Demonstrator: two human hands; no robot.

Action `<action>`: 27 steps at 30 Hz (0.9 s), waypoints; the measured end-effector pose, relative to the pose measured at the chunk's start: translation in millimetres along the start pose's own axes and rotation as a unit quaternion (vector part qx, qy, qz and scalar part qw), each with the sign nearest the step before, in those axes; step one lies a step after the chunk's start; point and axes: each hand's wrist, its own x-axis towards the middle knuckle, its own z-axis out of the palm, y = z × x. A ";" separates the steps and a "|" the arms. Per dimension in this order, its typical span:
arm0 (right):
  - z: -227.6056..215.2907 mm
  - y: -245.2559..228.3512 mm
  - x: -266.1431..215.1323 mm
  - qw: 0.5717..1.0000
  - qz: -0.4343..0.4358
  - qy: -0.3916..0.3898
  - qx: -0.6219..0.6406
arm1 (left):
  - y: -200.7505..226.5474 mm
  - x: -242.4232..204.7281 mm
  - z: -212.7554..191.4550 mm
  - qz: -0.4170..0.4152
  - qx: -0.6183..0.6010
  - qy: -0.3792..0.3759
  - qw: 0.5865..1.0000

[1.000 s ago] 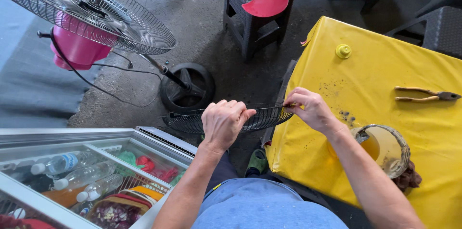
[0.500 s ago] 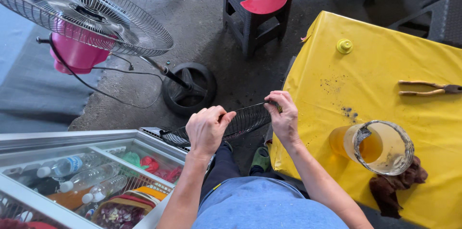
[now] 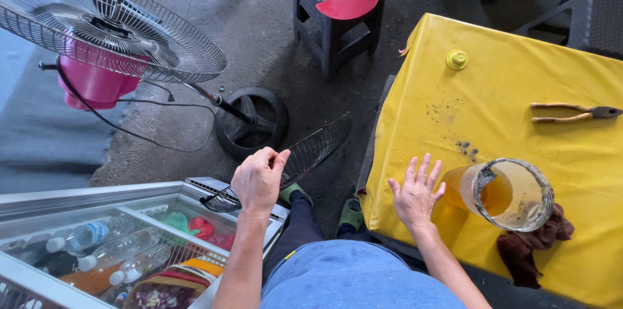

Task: The person cleans the fan cage with a cloth, then installs the red fan blades onto the motor shaft and secures them with a yellow nut. Finally, the person attaches the front cage to complete the assembly.

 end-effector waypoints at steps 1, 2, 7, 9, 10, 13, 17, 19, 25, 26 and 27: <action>8.0 2.3 -0.6 1.000 0.012 -0.021 -0.002 | -1.4 0.3 -0.7 -0.003 0.001 0.004 1.000; 14.7 4.0 -0.8 0.999 0.023 -0.042 -0.004 | -2.4 0.6 -0.9 -0.005 0.000 0.000 1.000; 33.0 1.1 13.2 0.995 0.051 -0.079 -0.033 | -6.2 -3.1 -5.0 -0.023 -0.004 -0.003 1.000; 33.2 -2.5 21.8 0.993 0.066 -0.088 -0.034 | -6.6 -3.5 -5.2 -0.021 -0.006 0.002 1.000; 31.9 -5.2 26.3 0.992 0.076 -0.097 -0.033 | -6.7 -3.4 -5.0 -0.021 -0.007 0.004 1.000; 23.9 -25.1 33.3 0.993 0.034 -0.103 -0.038 | -6.1 -2.5 -3.3 -0.031 -0.019 0.002 0.999; -9.0 -69.6 42.7 0.992 -0.023 -0.122 0.038 | -3.2 0.0 -1.0 -0.027 -0.018 0.001 0.999; -38.1 -91.8 48.2 0.975 -0.150 0.015 0.166 | -2.0 0.3 -1.0 -0.031 -0.017 -0.009 0.999; -117.9 -153.8 70.9 0.918 -0.341 0.099 0.179 | -0.9 -1.1 -3.8 0.041 -0.016 -0.017 0.999; -127.9 -160.7 76.5 0.919 -0.359 0.094 0.132 | -0.6 -0.5 -4.2 0.051 -0.012 -0.021 0.998; -136.9 -165.5 82.0 0.905 -0.399 0.105 0.103 | -1.0 0.0 -4.9 0.060 -0.007 -0.025 0.998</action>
